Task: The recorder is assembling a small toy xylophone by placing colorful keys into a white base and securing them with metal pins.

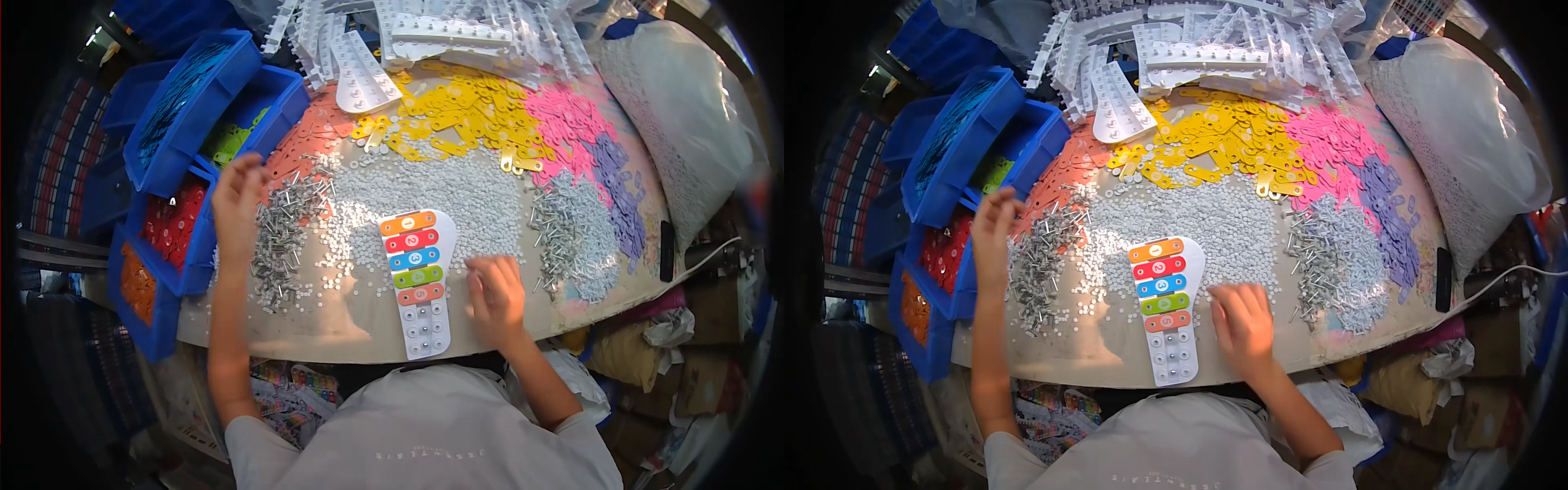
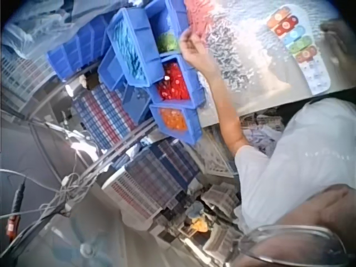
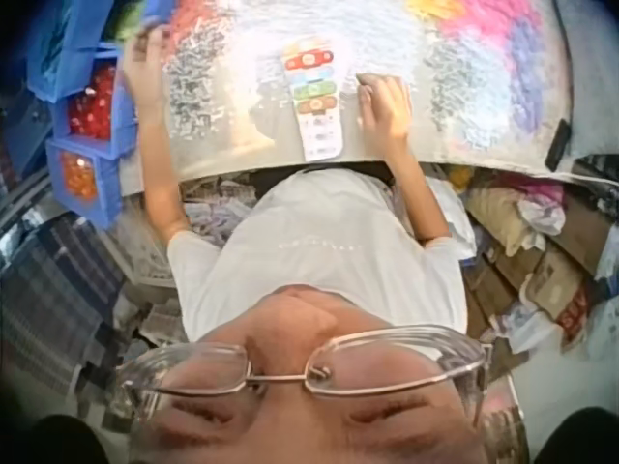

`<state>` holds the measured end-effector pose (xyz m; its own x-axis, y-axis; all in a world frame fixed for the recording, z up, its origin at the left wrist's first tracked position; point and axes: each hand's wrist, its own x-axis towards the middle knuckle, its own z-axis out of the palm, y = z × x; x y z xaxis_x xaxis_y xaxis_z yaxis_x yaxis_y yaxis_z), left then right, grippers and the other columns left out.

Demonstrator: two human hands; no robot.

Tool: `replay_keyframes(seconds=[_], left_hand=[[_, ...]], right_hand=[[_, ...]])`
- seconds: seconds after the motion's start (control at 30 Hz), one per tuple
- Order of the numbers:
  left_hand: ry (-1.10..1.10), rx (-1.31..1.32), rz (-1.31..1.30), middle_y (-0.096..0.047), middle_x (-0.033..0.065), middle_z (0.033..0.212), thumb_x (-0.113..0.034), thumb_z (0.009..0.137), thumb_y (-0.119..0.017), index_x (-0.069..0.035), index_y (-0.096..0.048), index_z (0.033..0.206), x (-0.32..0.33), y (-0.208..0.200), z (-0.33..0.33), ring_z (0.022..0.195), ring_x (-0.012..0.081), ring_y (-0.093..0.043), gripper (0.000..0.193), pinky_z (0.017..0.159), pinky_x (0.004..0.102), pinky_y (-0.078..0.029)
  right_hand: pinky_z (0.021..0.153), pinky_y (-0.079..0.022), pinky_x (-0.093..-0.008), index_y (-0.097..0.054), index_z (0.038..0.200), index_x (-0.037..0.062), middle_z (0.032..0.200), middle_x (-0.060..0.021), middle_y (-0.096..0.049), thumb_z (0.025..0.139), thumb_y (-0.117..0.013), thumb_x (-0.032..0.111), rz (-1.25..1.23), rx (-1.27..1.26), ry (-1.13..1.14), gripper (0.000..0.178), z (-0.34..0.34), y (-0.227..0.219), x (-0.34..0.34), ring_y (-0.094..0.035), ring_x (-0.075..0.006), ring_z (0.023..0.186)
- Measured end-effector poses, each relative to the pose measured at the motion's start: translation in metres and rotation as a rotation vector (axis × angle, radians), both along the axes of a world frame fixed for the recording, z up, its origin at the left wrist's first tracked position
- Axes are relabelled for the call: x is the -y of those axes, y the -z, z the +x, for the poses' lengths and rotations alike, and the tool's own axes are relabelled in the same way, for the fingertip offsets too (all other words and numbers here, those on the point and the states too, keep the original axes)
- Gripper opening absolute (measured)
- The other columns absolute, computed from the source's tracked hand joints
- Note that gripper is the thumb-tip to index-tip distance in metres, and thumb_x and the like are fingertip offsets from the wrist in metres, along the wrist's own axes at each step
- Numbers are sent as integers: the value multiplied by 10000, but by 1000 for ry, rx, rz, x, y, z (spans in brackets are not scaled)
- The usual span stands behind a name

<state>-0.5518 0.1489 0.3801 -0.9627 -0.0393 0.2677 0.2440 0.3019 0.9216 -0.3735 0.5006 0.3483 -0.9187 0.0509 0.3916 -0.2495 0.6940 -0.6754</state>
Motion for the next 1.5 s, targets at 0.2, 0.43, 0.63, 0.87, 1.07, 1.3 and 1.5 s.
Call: replay_keyframes(seconds=[0.2,0.43,0.63,0.87,1.07,1.3,1.5], left_hand=[[62,-38,-290,-682,102,886,14,876,-667,-5,-695,973,-76,38,146,872,255,-641,103,816,349,-496],[5,10,-187,-683,96,853,21,883,-651,3,-693,969,-99,48,197,852,262,-637,98,813,362,-481],[-43,46,-186,-687,99,838,16,915,-611,8,-685,973,-87,46,199,828,260,-635,94,808,361,-478],[-12,95,-133,-673,96,843,-7,927,-618,11,-677,1056,-94,51,199,814,257,-631,143,803,354,-479],[39,108,-96,-626,133,1074,-129,922,-662,-12,-557,1297,-113,61,195,1002,286,-595,406,926,410,-425],[90,79,-353,-548,135,1261,-280,917,-698,-49,-468,1405,-128,65,196,1189,298,-492,587,1081,444,-284],[71,82,-395,-545,132,1282,-215,843,-768,-63,-473,1402,-130,70,197,1195,312,-493,650,1059,465,-304]], right_hand=[[830,-484,-438,-699,1002,37,955,-136,-674,884,-670,60,225,-57,-111,124,-127,-20,-4,-607,-345,918],[780,-516,-463,-681,947,25,917,-179,-694,847,-737,195,384,149,-176,206,-244,25,35,-659,-374,871],[721,-526,-424,-640,917,24,863,-170,-693,844,-738,207,322,363,-195,220,-256,27,24,-668,-332,777],[635,-519,-306,-603,1065,29,756,-93,-664,926,-658,93,-350,388,-119,162,-145,-31,5,-660,-140,680],[553,-416,-233,-620,927,-4,769,-31,-645,945,-686,101,-216,581,-261,126,-21,-49,13,-537,-49,634],[576,-461,-320,-597,880,12,848,-65,-633,886,-745,70,-309,552,-176,160,12,-22,39,-588,-150,677],[623,-513,-343,-606,866,42,821,-63,-604,833,-783,97,-9,296,-131,188,15,-5,28,-638,-214,738]])
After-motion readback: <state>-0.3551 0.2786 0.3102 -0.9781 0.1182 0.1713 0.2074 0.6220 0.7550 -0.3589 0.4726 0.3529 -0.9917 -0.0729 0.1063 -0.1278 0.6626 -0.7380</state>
